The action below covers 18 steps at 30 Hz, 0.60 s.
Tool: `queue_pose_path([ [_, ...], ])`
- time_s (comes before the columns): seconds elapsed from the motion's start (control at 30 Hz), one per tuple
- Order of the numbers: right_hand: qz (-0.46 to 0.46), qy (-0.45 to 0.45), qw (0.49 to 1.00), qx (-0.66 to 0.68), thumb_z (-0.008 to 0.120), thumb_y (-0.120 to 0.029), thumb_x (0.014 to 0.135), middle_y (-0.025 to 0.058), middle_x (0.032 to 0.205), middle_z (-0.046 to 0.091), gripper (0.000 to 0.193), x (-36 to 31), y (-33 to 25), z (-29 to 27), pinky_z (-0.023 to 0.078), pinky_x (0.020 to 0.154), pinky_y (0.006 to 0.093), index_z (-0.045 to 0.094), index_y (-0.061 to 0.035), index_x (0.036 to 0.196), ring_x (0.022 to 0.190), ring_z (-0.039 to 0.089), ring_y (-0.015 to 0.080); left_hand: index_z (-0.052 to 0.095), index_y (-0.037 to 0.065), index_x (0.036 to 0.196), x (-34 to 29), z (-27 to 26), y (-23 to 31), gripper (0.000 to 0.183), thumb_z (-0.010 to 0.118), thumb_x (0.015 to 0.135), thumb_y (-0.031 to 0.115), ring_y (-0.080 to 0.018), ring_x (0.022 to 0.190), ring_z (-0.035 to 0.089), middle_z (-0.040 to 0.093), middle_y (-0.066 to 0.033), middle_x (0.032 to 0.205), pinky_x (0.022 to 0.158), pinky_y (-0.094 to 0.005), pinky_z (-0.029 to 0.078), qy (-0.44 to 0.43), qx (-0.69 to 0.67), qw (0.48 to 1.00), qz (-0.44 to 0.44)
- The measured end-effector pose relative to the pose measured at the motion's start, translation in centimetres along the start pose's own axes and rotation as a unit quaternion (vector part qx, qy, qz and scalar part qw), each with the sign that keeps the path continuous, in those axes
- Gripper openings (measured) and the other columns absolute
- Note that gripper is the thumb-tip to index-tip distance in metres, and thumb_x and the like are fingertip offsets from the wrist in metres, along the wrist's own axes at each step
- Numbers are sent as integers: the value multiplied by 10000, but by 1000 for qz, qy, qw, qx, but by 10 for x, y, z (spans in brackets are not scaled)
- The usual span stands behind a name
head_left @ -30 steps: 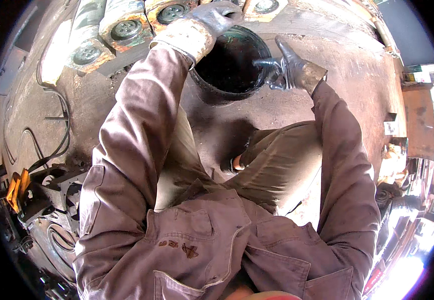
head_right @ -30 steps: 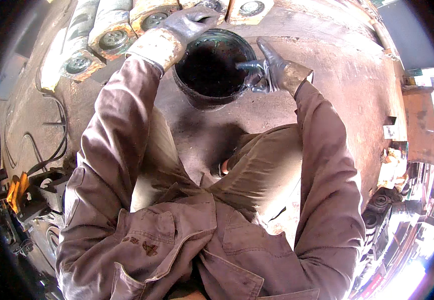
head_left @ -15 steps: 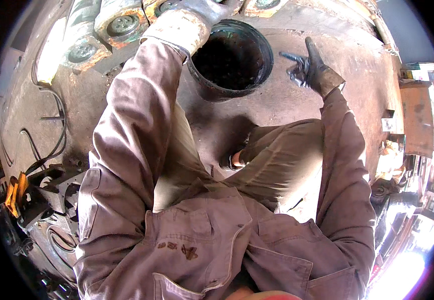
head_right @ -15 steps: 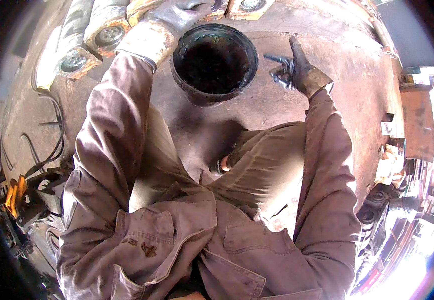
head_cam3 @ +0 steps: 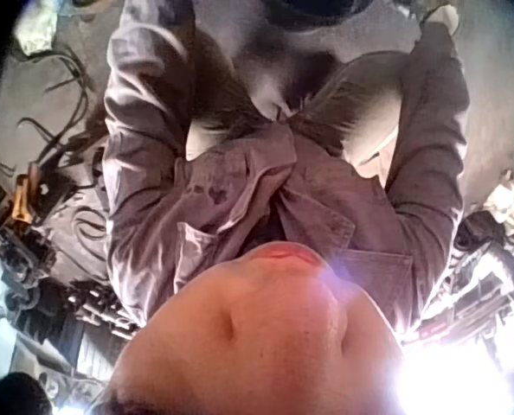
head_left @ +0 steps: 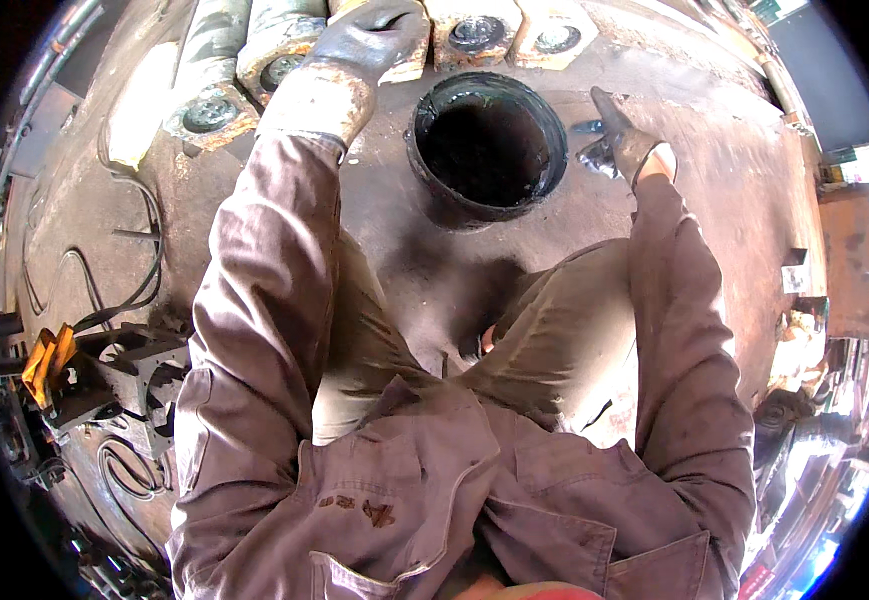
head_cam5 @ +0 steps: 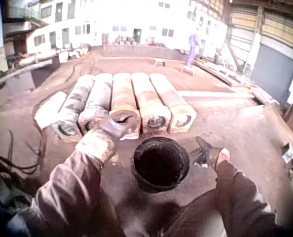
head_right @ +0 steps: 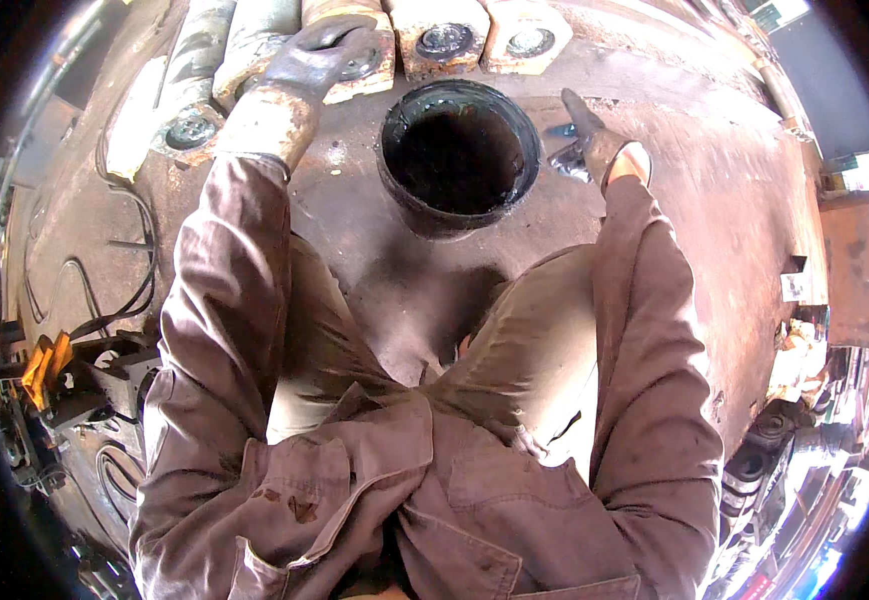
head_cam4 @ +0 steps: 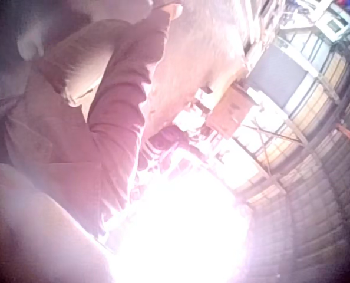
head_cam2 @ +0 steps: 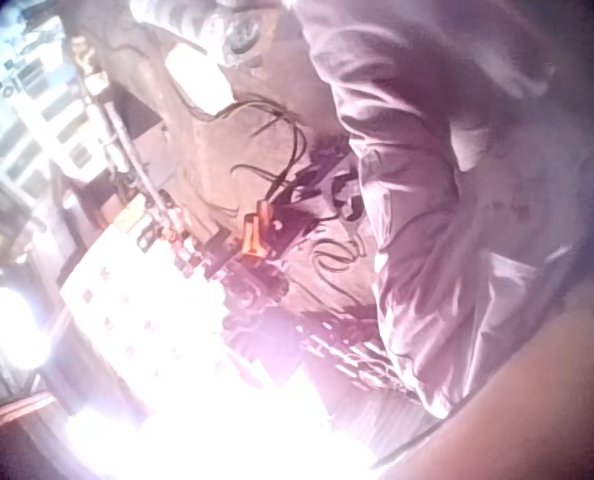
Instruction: The person applies a dark substance, likely grease or sealant, to the ends and interiors of several large metal cylinders using their gloved hands, repeatedly dipping their hand into a black bucket to gather more material.
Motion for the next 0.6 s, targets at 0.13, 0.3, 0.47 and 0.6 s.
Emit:
queue_pose_path([
  [0.13, -66, 8, 997, 47, 581, -356, 901, 189, 1102, 758, 452, 20, -44, -22, 599, 838, 487, 779, -72, 1192, 942, 720, 372, 770, 78, 1281, -6, -17, -2, 340, 768, 1016, 291, -164, 1173, 710, 776, -75, 1272, 1033, -305, 552, -6, -104, 985, -137],
  [0.3, -129, -14, 990, 49, 607, -257, 904, 197, 1147, 756, 378, 32, -109, -20, 595, 869, 493, 776, -77, 1190, 1002, 729, 388, 748, 10, 1283, -10, -30, -1, 309, 748, 1026, 182, -157, 1115, 725, 791, -82, 1198, 1012, -302, 568, -13, -33, 993, -116],
  [0.47, -163, -2, 987, 9, 633, -158, 906, 205, 1193, 755, 324, 50, -138, -5, 592, 900, 500, 773, -83, 1188, 1063, 737, 404, 771, 26, 1254, -10, -10, 12, 257, 741, 1029, 148, -145, 1058, 732, 798, -68, 1145, 990, -292, 574, -43, -40, 996, -72],
  [0.6, -185, 38, 977, -97, 662, -112, 893, 241, 1163, 760, 308, 48, -178, -18, 613, 884, 494, 768, -48, 1175, 1086, 750, 412, 813, 94, 1178, -18, -21, 10, 265, 834, 966, 251, -137, 1073, 719, 802, -23, 1116, 991, -299, 561, -47, -55, 993, -94],
])
Point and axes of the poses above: each hand's wrist, its own x-axis towards the middle knuckle, its own z-axis out of the palm, y = z × x, the point moved 7 cm from there along x, towards the middle knuckle
